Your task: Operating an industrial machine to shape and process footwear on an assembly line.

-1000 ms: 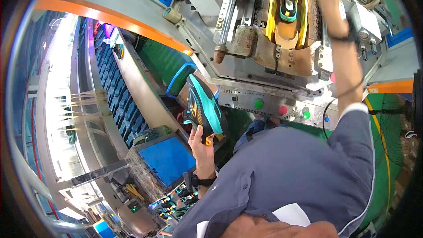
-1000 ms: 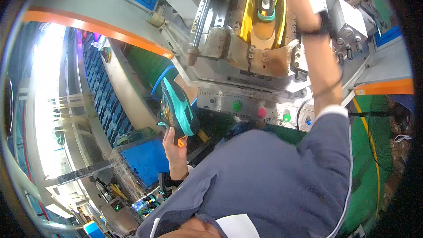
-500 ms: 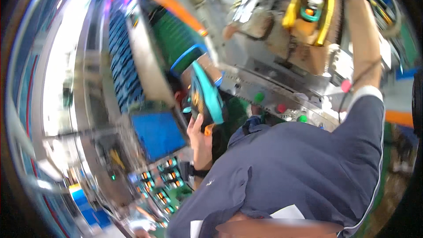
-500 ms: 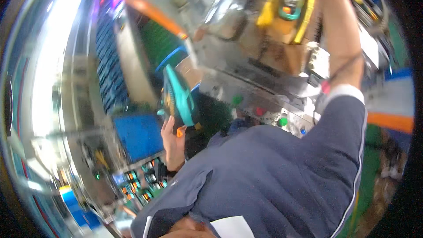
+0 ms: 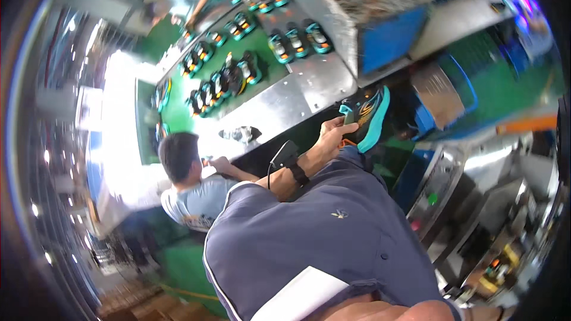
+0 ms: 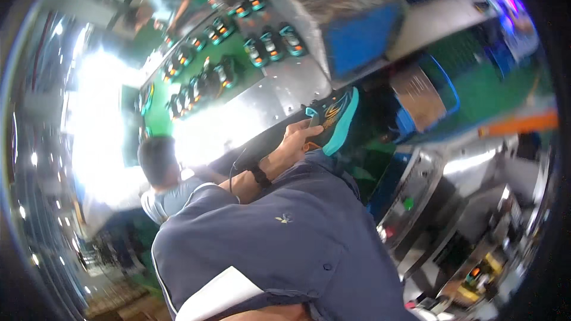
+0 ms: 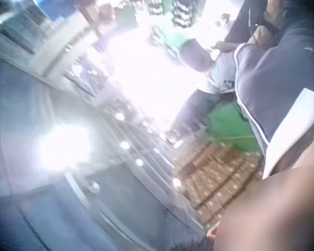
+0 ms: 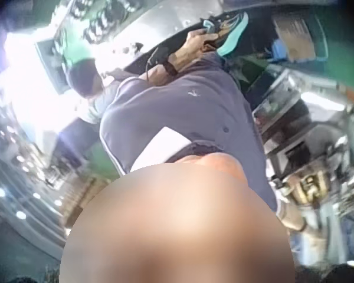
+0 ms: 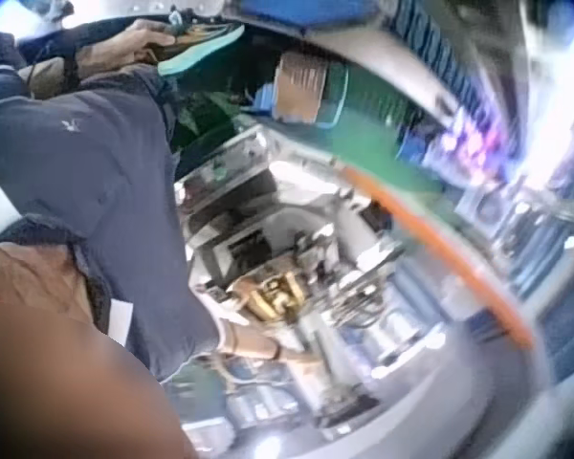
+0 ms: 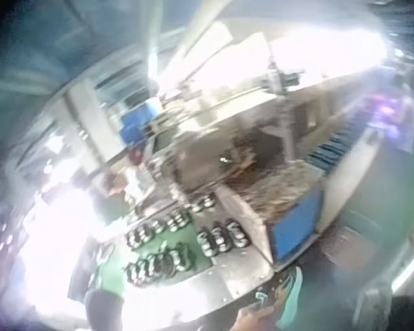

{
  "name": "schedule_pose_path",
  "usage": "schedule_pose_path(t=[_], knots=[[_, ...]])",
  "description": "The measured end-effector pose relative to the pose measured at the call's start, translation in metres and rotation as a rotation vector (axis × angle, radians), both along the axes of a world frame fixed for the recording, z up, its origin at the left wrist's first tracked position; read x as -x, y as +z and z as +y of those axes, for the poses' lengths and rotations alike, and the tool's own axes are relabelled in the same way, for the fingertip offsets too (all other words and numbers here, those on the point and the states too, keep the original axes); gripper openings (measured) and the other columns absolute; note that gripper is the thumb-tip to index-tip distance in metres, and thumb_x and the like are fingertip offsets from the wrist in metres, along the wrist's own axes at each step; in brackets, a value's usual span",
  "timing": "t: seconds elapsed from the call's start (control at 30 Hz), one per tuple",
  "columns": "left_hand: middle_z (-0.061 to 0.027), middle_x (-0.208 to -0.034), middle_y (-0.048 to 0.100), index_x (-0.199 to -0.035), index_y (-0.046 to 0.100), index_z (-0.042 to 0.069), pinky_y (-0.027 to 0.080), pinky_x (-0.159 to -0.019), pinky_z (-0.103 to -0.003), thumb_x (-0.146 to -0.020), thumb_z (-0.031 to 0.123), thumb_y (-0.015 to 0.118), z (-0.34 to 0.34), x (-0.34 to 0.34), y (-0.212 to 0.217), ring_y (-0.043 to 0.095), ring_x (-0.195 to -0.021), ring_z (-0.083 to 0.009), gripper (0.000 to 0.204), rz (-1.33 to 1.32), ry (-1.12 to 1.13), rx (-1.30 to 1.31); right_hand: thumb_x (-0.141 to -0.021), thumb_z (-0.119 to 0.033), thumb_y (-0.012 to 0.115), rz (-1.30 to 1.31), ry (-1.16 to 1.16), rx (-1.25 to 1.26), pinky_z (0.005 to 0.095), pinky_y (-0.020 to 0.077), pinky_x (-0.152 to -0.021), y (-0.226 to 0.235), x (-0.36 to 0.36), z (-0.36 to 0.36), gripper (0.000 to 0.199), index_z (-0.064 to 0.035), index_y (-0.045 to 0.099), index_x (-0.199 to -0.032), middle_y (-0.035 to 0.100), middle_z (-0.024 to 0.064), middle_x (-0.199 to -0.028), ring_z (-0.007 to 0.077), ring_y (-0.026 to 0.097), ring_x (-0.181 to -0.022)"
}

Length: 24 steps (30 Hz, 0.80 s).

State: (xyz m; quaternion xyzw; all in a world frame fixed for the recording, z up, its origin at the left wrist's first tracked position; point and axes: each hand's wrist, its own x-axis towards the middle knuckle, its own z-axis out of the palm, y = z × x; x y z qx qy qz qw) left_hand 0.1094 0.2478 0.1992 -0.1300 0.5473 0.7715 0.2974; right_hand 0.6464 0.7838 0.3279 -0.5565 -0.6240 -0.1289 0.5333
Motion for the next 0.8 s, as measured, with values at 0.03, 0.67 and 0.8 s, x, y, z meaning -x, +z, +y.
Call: schedule_pose_path(t=[0.03,0.67,0.8], knots=[[-0.0085,-0.097,0.065,-0.115,0.06,-0.005,0.044,-0.055,-0.022,-0.084,0.011,0.067,-0.018,0.002,-0.003,0.06,-0.071,-0.012,0.036,-0.017,0.087,0.041,-0.083,-0.014,0.064,-0.01,0.006,0.009,0.0322,0.0541,-0.073,-0.001,0.011,-0.007,0.027,0.0026,0.064,-0.105,0.067,0.0146,-0.093,0.023,0.067,-0.084],[-0.0226,-0.099,0.066,-0.113,0.053,-0.002,0.049,-0.085,-0.043,-0.073,0.024,0.069,-0.231,0.338,-0.185,0.063,-0.092,-0.0401,0.051,0.262,0.563,1.155,-0.101,-0.021,0.042,-0.391,0.826,-0.01,0.0344,0.0482,-0.099,0.169,0.525,-0.121,0.041,0.0109,0.055,-0.123,0.059,0.0196,-0.123,0.0262,0.06,-0.11],[-0.0216,-0.111,0.06,-0.125,0.044,0.001,0.046,-0.091,-0.046,-0.076,0.019,0.065,-0.223,0.356,-0.243,0.057,-0.105,-0.0407,0.056,0.399,0.442,1.01,-0.099,-0.013,0.049,-0.146,1.222,0.234,0.0315,0.0432,-0.102,0.206,0.691,-0.179,0.034,0.0079,0.052,-0.125,0.058,0.0158,-0.126,0.0222,0.058,-0.115]])
